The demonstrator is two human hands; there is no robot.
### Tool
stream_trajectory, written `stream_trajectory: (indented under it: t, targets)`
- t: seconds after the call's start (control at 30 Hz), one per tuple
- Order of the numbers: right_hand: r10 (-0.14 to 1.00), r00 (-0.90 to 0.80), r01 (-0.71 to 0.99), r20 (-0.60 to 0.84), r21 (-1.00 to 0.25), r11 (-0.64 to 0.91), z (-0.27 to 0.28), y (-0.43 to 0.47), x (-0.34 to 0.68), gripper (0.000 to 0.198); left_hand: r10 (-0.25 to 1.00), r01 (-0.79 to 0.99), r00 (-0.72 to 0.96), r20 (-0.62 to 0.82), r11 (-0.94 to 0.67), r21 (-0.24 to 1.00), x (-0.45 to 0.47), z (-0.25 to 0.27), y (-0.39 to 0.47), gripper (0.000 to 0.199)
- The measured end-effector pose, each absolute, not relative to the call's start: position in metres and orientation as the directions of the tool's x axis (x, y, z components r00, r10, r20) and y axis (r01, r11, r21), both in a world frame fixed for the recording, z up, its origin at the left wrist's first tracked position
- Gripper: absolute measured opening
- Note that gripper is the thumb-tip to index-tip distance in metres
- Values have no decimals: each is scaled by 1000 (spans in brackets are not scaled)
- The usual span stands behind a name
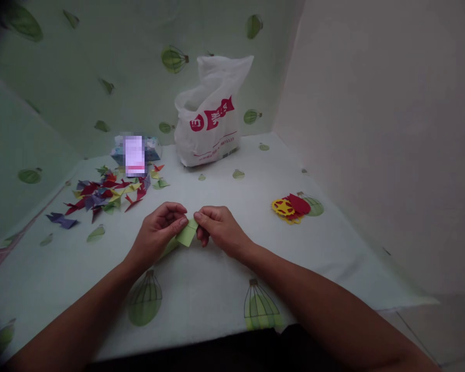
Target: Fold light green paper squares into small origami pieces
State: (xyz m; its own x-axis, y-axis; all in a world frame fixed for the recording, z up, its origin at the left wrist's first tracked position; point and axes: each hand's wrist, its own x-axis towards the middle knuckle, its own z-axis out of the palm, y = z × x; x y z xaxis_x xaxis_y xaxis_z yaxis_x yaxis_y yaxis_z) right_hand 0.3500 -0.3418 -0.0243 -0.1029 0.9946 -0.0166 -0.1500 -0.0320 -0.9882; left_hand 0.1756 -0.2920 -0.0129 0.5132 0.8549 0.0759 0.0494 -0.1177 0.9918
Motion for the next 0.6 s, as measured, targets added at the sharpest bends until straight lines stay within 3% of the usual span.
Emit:
stream_trajectory:
  t: [0.2, 0.3, 0.37, 0.47, 0.6]
  targets:
    - [998, -58, 18, 19, -1000, 20, -24, -341, 351, 36, 819, 191, 568, -76, -41, 981, 172, -16, -288, 30]
    - [999, -49, -67, -10, -998, -13, -25, -340, 353, 36, 802, 105, 595, -51, -14, 994, 170, -21, -286, 31]
    - [995, -80, -241, -67, -967, -85, -26, -338, 354, 36, 802, 20, 596, 23, -44, 999, 170, -23, -284, 25]
    - [966, -195, -445, -168, -863, -240, -26, -337, 353, 36, 789, -50, 577, 210, -223, 973, 171, -23, -283, 19]
    - [895, -389, -397, -220, -836, -378, -27, -340, 348, 36, 682, -55, 601, 416, -484, 873, 171, -19, -285, 8]
